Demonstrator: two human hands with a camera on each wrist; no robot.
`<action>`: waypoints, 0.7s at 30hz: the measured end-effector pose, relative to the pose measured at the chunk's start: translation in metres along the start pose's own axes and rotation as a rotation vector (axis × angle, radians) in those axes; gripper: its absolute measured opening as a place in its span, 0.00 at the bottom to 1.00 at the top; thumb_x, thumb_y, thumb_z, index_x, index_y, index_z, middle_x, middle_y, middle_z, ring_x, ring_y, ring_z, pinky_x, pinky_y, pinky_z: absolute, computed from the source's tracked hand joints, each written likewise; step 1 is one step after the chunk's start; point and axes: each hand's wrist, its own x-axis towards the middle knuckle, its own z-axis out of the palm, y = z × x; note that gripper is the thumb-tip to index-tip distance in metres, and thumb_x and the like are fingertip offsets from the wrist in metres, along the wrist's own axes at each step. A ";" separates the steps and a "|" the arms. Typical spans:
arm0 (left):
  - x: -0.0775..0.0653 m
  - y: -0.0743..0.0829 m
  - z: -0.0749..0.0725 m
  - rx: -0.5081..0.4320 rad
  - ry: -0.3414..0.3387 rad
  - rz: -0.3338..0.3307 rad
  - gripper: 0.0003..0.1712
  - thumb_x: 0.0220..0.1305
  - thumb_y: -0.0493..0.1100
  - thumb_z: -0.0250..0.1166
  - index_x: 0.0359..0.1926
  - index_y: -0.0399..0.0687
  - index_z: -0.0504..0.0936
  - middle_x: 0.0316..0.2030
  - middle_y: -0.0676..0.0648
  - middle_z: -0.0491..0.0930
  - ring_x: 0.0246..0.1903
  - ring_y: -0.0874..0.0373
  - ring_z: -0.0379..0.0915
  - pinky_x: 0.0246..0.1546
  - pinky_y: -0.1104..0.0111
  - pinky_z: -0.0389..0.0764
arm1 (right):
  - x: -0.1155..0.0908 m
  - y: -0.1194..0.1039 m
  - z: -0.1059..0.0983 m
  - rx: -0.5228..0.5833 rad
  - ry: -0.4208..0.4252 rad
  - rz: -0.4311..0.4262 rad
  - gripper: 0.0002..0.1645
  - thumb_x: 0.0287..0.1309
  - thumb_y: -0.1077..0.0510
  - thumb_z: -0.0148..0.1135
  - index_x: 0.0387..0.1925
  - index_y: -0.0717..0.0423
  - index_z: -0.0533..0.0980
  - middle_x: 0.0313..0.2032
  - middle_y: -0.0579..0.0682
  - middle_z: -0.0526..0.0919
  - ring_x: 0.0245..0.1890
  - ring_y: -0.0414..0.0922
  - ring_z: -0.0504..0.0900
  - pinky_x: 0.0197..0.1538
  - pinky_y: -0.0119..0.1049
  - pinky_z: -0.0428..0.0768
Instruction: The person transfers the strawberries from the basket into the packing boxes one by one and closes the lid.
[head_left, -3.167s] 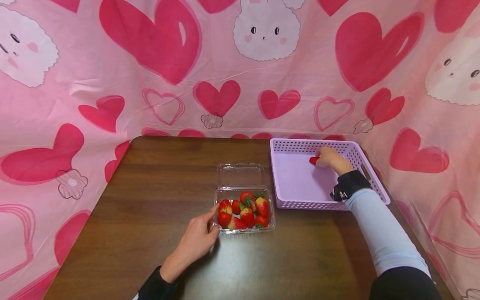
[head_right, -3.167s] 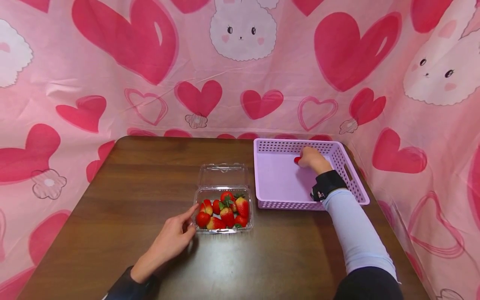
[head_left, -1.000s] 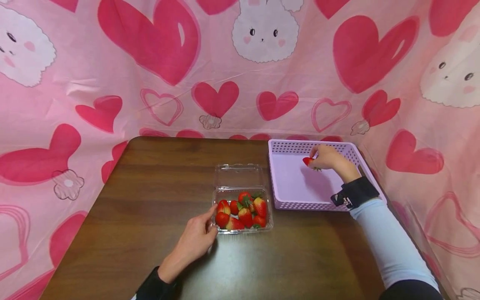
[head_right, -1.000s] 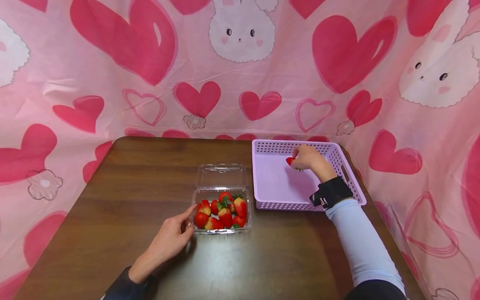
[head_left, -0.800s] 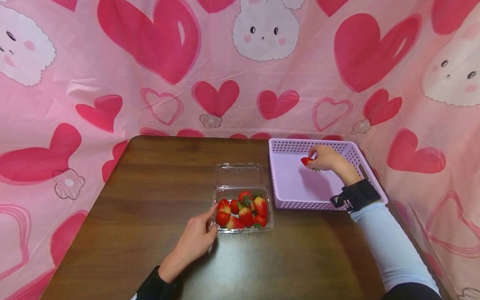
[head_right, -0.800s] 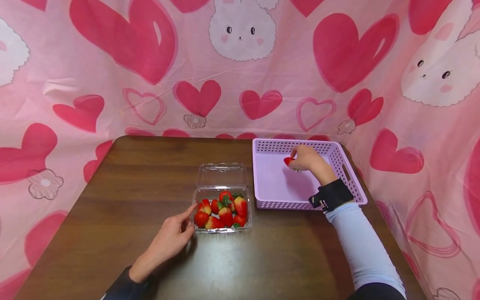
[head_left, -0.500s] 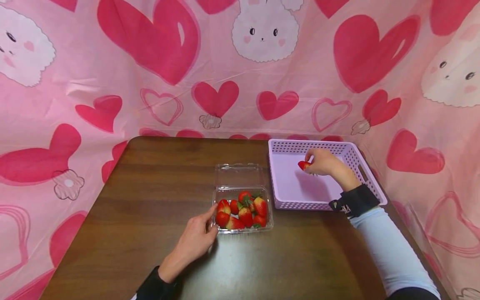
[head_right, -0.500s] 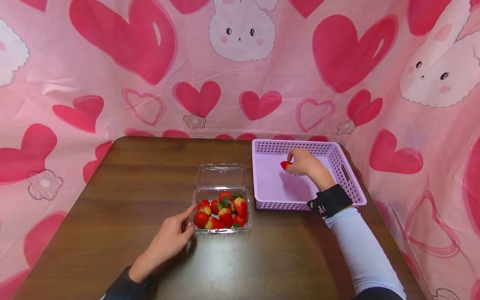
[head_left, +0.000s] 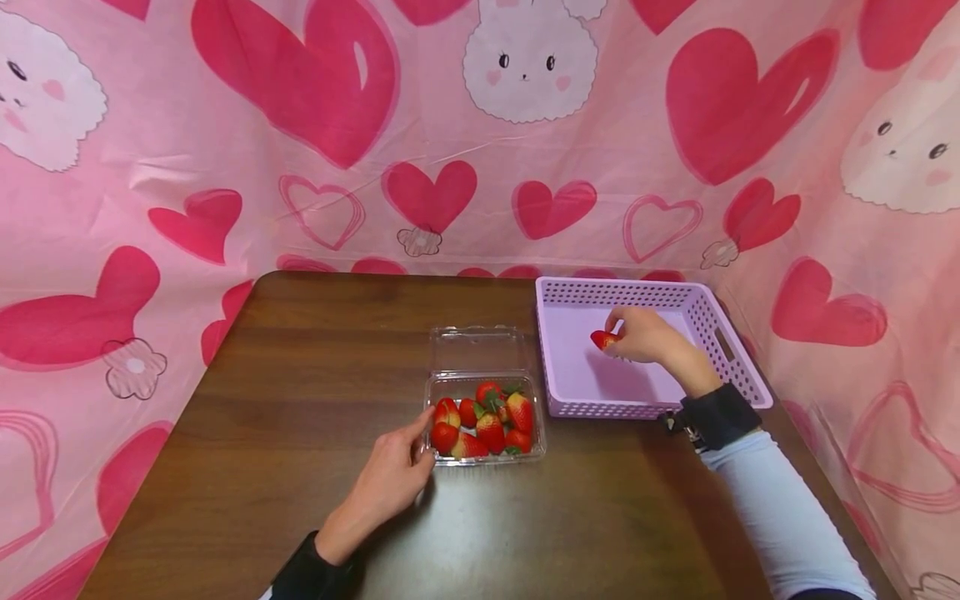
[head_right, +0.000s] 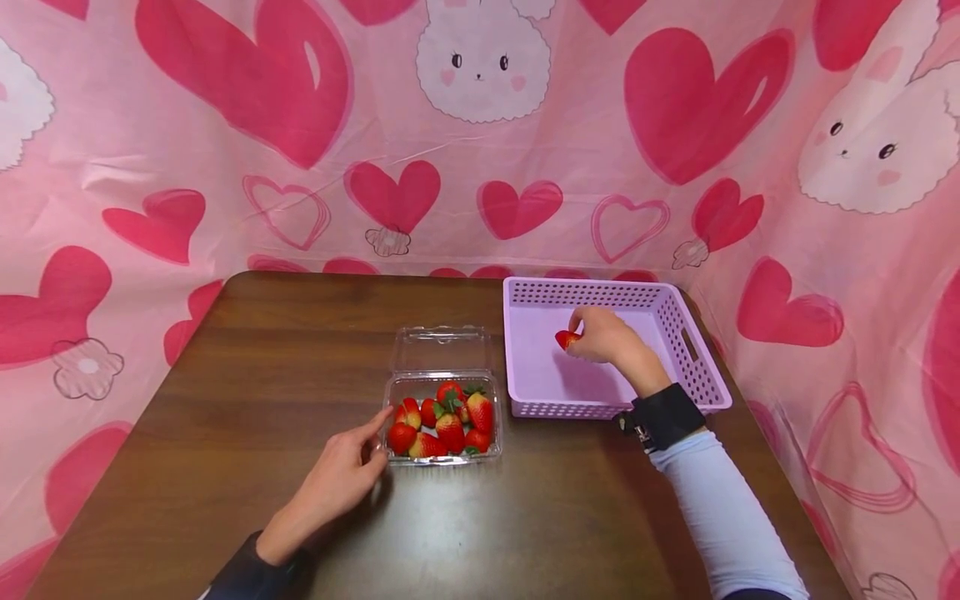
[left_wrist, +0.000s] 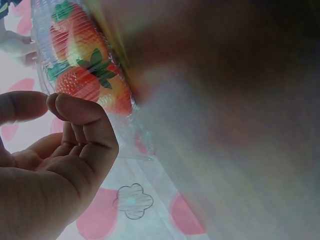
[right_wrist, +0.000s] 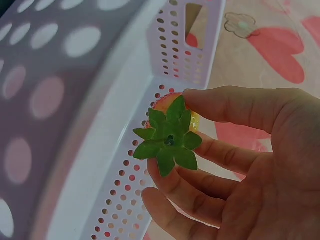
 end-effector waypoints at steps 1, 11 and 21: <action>0.000 0.000 0.000 -0.001 0.000 -0.002 0.38 0.68 0.34 0.67 0.77 0.40 0.69 0.23 0.50 0.71 0.21 0.55 0.67 0.22 0.69 0.73 | -0.001 -0.001 0.001 0.006 0.001 -0.005 0.20 0.56 0.59 0.74 0.47 0.66 0.79 0.39 0.61 0.85 0.36 0.55 0.82 0.42 0.50 0.83; 0.000 0.000 -0.001 -0.006 0.004 0.012 0.37 0.67 0.33 0.66 0.77 0.39 0.69 0.23 0.50 0.70 0.21 0.55 0.66 0.21 0.68 0.72 | -0.010 -0.012 0.008 -0.014 0.013 -0.022 0.21 0.56 0.57 0.75 0.48 0.63 0.80 0.39 0.59 0.85 0.37 0.56 0.81 0.44 0.52 0.83; 0.001 0.000 -0.001 -0.008 0.003 0.010 0.38 0.67 0.34 0.66 0.77 0.39 0.69 0.21 0.50 0.71 0.19 0.55 0.67 0.21 0.69 0.73 | -0.014 -0.015 0.011 0.016 0.033 -0.076 0.18 0.54 0.58 0.73 0.45 0.62 0.80 0.38 0.60 0.86 0.37 0.56 0.83 0.43 0.53 0.81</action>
